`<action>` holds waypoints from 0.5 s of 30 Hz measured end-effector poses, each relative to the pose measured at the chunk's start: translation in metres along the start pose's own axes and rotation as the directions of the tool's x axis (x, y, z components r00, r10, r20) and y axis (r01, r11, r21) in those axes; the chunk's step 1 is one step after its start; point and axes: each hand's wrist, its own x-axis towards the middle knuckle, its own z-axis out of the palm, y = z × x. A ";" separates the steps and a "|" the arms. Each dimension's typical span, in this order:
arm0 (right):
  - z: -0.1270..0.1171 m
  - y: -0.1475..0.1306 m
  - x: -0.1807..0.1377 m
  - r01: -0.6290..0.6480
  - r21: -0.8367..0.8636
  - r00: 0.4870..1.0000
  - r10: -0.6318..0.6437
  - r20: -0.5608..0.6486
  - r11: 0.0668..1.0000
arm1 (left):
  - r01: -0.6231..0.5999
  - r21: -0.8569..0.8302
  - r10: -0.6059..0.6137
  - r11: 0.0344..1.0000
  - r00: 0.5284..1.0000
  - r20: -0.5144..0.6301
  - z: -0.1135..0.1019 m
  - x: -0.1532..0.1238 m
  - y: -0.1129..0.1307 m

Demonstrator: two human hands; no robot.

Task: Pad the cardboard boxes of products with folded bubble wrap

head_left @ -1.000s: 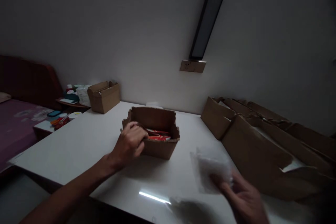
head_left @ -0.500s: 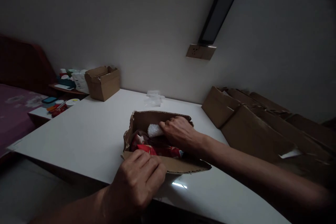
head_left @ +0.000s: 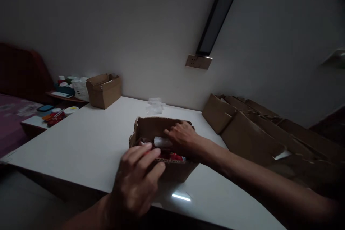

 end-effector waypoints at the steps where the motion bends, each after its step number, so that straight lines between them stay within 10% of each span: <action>1: -0.003 -0.001 -0.003 0.039 -0.020 0.999 -0.039 -0.012 0.999 | 0.037 0.037 -0.035 0.999 0.999 -0.040 -0.002 -0.004 0.000; 6: -0.005 0.005 0.002 0.233 0.204 0.961 -0.258 0.104 0.951 | 0.196 0.082 -0.177 0.977 0.964 -0.198 0.000 -0.012 0.002; 9: -0.016 0.026 -0.012 0.234 0.366 0.972 -0.214 -0.096 0.901 | 0.259 0.048 -0.233 0.965 0.925 -0.299 0.006 -0.024 -0.005; 13: -0.002 0.062 -0.079 0.050 0.585 0.832 0.290 -0.472 0.810 | 0.554 0.009 -0.536 0.832 0.809 -0.241 -0.003 -0.072 -0.026; 15: 0.032 0.065 -0.117 -0.091 0.723 0.740 0.532 -0.411 0.685 | 0.722 0.015 -0.718 0.692 0.690 -0.094 -0.008 -0.110 -0.033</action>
